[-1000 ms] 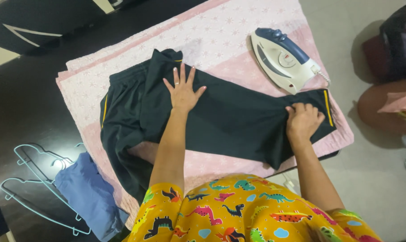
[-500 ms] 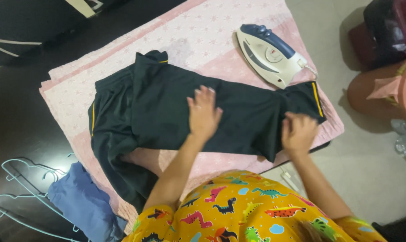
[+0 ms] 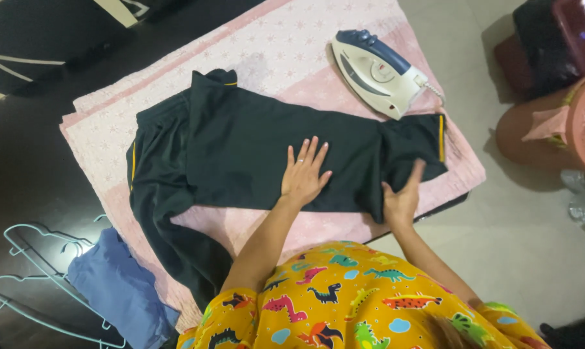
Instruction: Ironing a pair of dark track pants on a padded surface.
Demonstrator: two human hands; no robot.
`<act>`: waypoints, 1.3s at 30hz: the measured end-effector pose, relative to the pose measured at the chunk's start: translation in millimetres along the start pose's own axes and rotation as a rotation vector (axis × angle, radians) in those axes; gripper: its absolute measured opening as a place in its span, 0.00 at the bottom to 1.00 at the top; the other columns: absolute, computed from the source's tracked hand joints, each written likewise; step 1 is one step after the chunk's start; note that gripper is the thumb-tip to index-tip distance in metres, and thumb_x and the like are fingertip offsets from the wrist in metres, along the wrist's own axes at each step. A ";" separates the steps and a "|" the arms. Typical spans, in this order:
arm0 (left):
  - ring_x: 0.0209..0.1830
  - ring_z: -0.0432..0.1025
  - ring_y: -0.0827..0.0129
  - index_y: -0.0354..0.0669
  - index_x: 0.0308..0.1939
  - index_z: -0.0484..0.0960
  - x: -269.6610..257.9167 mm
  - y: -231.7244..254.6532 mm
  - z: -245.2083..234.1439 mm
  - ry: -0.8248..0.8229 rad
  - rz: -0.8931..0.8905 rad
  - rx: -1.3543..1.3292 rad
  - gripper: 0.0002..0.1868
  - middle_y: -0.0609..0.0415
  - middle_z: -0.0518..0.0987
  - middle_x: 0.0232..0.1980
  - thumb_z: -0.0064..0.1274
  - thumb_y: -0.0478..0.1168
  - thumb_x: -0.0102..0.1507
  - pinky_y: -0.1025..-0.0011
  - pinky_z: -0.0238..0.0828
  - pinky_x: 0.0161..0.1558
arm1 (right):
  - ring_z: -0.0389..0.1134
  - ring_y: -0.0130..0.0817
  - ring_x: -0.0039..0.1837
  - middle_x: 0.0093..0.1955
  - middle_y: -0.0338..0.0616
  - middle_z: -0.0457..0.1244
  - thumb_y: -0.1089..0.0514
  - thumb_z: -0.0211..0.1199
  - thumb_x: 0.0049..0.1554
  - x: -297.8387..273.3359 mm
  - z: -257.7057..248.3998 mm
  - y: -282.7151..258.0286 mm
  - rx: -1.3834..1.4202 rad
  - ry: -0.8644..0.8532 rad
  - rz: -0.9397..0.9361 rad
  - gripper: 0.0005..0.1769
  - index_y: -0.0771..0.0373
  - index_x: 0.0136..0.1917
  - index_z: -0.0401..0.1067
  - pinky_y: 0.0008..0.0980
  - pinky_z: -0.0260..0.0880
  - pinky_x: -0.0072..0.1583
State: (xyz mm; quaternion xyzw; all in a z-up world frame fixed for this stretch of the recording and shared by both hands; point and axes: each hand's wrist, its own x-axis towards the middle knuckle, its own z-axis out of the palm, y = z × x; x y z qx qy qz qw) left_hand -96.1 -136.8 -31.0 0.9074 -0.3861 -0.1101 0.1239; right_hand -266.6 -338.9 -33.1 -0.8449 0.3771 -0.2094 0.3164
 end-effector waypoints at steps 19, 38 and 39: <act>0.82 0.47 0.49 0.48 0.79 0.56 -26.1 -17.7 15.4 0.062 -0.044 0.037 0.41 0.43 0.51 0.83 0.48 0.59 0.66 0.32 0.35 0.75 | 0.62 0.59 0.71 0.70 0.60 0.62 0.57 0.64 0.54 4.5 -10.8 -107.0 -0.183 -0.379 -0.560 0.27 0.57 0.67 0.69 0.53 0.62 0.70; 0.82 0.45 0.45 0.45 0.79 0.57 -66.2 -80.0 -12.8 0.218 -0.454 0.011 0.39 0.39 0.51 0.82 0.46 0.55 0.67 0.37 0.32 0.76 | 0.62 0.66 0.71 0.73 0.70 0.60 0.62 0.64 0.57 217.4 45.7 -134.8 -0.462 0.125 -0.865 0.32 0.73 0.73 0.65 0.57 0.62 0.71; 0.82 0.45 0.45 0.46 0.79 0.57 -66.4 -79.4 -12.2 0.215 -0.452 0.010 0.39 0.39 0.51 0.82 0.47 0.55 0.67 0.37 0.32 0.76 | 0.63 0.69 0.66 0.71 0.74 0.61 0.59 0.66 0.54 227.5 45.7 -135.7 -0.427 0.041 -0.805 0.38 0.80 0.73 0.63 0.59 0.62 0.66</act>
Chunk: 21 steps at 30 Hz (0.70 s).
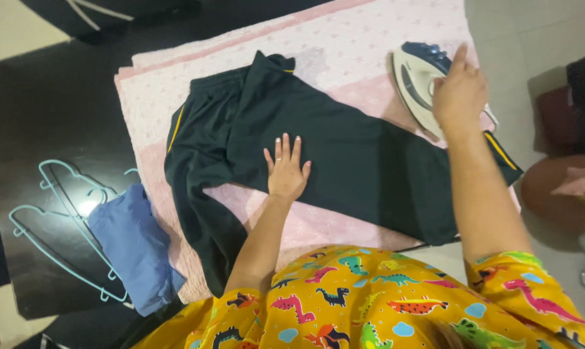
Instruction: Ironing a pair of dark track pants on a padded surface.
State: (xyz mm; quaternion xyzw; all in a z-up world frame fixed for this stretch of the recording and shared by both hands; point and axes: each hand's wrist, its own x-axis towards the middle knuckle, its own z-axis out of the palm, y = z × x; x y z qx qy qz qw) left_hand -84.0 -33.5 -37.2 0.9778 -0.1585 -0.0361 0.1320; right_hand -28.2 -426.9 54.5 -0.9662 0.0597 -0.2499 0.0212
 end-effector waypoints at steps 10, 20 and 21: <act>0.82 0.45 0.46 0.47 0.79 0.57 -0.1 -0.7 -7.6 0.000 -0.009 -0.028 0.40 0.40 0.51 0.82 0.48 0.56 0.66 0.38 0.33 0.76 | 0.70 0.61 0.57 0.56 0.65 0.68 0.55 0.75 0.49 25.9 5.3 33.3 0.232 -0.444 0.211 0.36 0.65 0.69 0.72 0.52 0.70 0.57; 0.82 0.48 0.46 0.33 0.78 0.57 0.3 -15.6 20.1 0.152 0.007 -0.097 0.39 0.39 0.54 0.82 0.47 0.51 0.68 0.42 0.36 0.78 | 0.71 0.58 0.52 0.53 0.59 0.70 0.37 0.67 0.59 1.1 -107.9 -63.9 0.261 -0.418 -0.028 0.32 0.48 0.73 0.73 0.52 0.70 0.53; 0.83 0.48 0.45 0.32 0.78 0.57 -5.1 -17.6 23.3 0.173 -0.016 -0.099 0.38 0.38 0.54 0.82 0.46 0.50 0.69 0.42 0.37 0.79 | 0.72 0.58 0.52 0.52 0.58 0.70 0.33 0.65 0.60 -12.6 -99.7 -70.3 0.299 -0.436 -0.069 0.32 0.47 0.71 0.73 0.51 0.71 0.53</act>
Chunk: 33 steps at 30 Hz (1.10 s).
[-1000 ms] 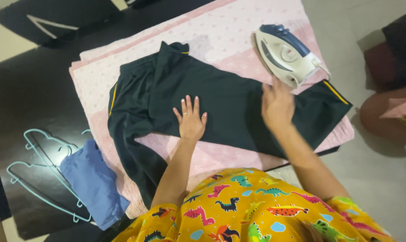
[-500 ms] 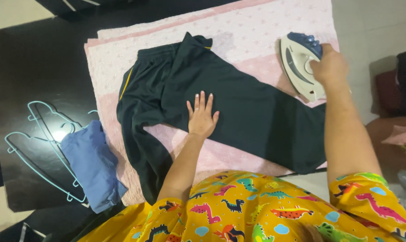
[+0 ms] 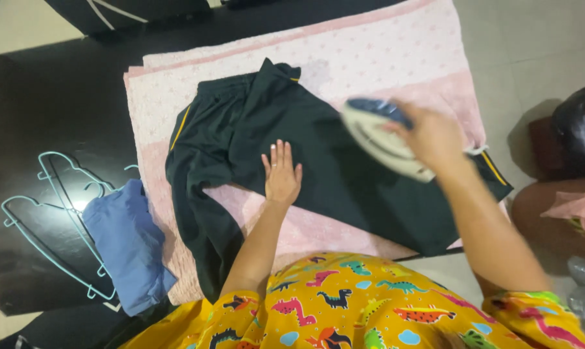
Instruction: Ironing a pair of dark track pants on a padded surface.
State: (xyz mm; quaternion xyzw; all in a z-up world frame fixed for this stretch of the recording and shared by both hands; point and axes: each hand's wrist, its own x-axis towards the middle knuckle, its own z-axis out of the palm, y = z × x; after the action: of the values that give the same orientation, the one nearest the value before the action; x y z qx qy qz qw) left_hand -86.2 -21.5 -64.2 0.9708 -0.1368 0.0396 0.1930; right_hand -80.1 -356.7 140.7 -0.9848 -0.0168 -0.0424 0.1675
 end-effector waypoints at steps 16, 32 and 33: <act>0.82 0.47 0.44 0.33 0.78 0.55 -16.0 -8.7 -28.5 -0.034 -0.193 0.136 0.40 0.37 0.52 0.81 0.44 0.54 0.68 0.38 0.36 0.76 | 0.71 0.51 0.42 0.39 0.51 0.66 0.36 0.59 0.64 41.8 128.4 -98.8 -0.069 0.150 -0.118 0.28 0.48 0.72 0.69 0.47 0.72 0.42; 0.82 0.47 0.44 0.33 0.78 0.55 -15.4 -7.7 -30.4 -0.036 -0.180 0.111 0.41 0.37 0.52 0.81 0.46 0.54 0.68 0.39 0.36 0.76 | 0.69 0.45 0.38 0.35 0.47 0.64 0.37 0.63 0.63 -9.4 93.7 -28.3 -0.212 0.233 -0.113 0.28 0.49 0.70 0.73 0.43 0.70 0.40; 0.81 0.47 0.44 0.33 0.78 0.55 -15.3 -6.9 -30.4 -0.039 -0.181 0.112 0.41 0.37 0.52 0.81 0.46 0.54 0.68 0.39 0.36 0.76 | 0.69 0.45 0.38 0.35 0.46 0.64 0.36 0.63 0.62 -16.9 82.4 -21.3 -0.250 0.231 -0.096 0.28 0.48 0.70 0.74 0.42 0.70 0.39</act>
State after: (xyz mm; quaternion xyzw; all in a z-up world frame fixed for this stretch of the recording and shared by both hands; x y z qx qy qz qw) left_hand -99.6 0.1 -40.7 0.9890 -0.0497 0.0109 0.1386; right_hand -91.6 -309.6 68.7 -0.9846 -0.0391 -0.1652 0.0422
